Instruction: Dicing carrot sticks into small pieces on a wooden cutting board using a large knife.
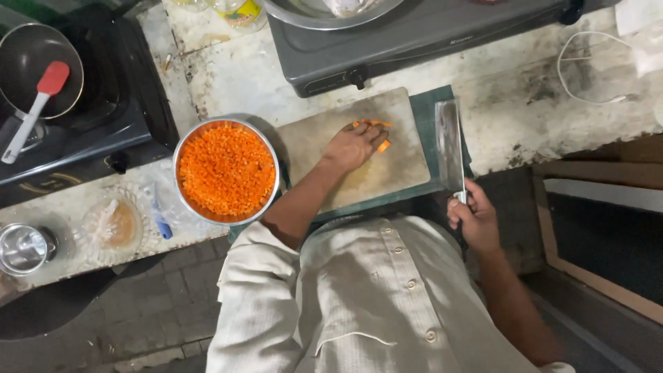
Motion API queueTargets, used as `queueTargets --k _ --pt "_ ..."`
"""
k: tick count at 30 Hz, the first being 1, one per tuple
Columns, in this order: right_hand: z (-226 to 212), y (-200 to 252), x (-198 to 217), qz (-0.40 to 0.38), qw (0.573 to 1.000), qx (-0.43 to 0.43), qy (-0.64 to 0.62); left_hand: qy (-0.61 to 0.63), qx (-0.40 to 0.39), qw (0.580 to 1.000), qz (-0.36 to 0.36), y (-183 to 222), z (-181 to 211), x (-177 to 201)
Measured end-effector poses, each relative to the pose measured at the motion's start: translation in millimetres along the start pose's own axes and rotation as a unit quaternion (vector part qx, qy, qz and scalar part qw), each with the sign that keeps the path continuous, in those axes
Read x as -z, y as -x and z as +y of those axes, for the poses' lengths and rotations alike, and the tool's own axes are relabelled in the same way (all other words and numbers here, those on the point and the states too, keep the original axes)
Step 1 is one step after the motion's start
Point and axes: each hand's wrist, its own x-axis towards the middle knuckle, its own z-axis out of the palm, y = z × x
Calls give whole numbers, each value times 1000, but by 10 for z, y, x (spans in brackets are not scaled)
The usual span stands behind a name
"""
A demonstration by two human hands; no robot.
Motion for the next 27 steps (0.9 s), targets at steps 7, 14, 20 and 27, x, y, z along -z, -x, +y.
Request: queueTargets --k 7,14,20,27 --pt "159 48 -72 -7 1000 -12 -8 46 7 999 8 -22 -38 195" --pt "120 -86 -295 -85 991 -5 107 91 74 993 13 423 153 871" --pt "-26 -199 -505 -149 968 -17 203 144 101 977 122 681 251 683" --pt "37 -250 -497 -174 967 -35 182 222 112 957 150 829 292 777"
